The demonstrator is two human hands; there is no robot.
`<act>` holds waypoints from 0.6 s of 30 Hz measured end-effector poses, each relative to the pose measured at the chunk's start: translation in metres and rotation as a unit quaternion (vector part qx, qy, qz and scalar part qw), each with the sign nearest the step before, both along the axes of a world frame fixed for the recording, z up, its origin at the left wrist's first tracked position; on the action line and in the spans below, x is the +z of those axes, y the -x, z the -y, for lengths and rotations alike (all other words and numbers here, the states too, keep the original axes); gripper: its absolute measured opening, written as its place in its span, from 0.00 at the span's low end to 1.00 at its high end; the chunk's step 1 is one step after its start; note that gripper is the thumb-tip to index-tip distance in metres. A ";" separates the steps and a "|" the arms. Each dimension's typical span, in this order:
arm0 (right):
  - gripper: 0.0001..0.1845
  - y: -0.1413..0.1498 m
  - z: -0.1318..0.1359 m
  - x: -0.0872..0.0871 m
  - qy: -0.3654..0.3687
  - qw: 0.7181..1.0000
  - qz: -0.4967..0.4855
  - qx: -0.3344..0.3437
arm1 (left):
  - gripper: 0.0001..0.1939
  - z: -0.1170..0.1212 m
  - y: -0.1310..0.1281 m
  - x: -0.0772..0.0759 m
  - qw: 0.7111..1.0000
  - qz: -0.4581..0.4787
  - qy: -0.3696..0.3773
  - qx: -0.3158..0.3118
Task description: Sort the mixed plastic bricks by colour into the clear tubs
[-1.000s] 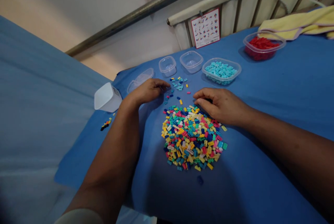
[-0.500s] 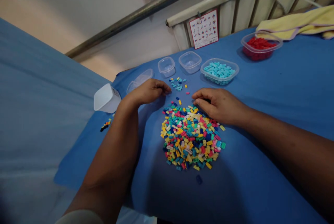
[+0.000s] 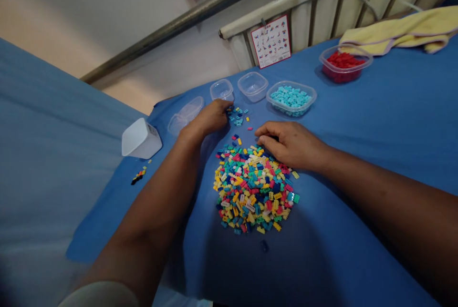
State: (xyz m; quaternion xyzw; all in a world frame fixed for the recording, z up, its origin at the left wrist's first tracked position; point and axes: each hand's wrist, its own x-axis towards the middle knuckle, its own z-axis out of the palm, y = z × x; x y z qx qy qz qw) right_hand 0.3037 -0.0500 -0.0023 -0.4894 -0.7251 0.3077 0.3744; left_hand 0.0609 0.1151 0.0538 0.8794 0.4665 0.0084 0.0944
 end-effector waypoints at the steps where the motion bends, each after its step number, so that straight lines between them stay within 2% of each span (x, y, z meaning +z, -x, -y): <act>1: 0.13 0.000 0.000 0.000 -0.002 1.000 -0.001 0.001 | 0.27 -0.002 -0.005 0.000 1.000 -0.016 0.002 -0.006; 8: 0.13 0.002 0.000 0.004 -0.007 1.000 -0.017 0.000 | 0.34 0.000 -0.029 0.005 0.993 -0.037 0.012 -0.111; 13: 0.13 0.002 0.000 0.004 -0.005 1.000 -0.019 -0.001 | 0.33 0.012 -0.027 0.012 0.983 -0.037 0.031 -0.177; 15: 0.13 0.002 -0.001 0.004 -0.003 1.000 -0.021 0.000 | 0.34 0.017 -0.021 0.013 0.983 -0.008 0.024 -0.184; 18: 0.13 0.003 -0.001 0.003 -0.004 1.000 -0.021 -0.001 | 0.33 0.025 -0.013 0.011 0.988 0.044 -0.027 -0.146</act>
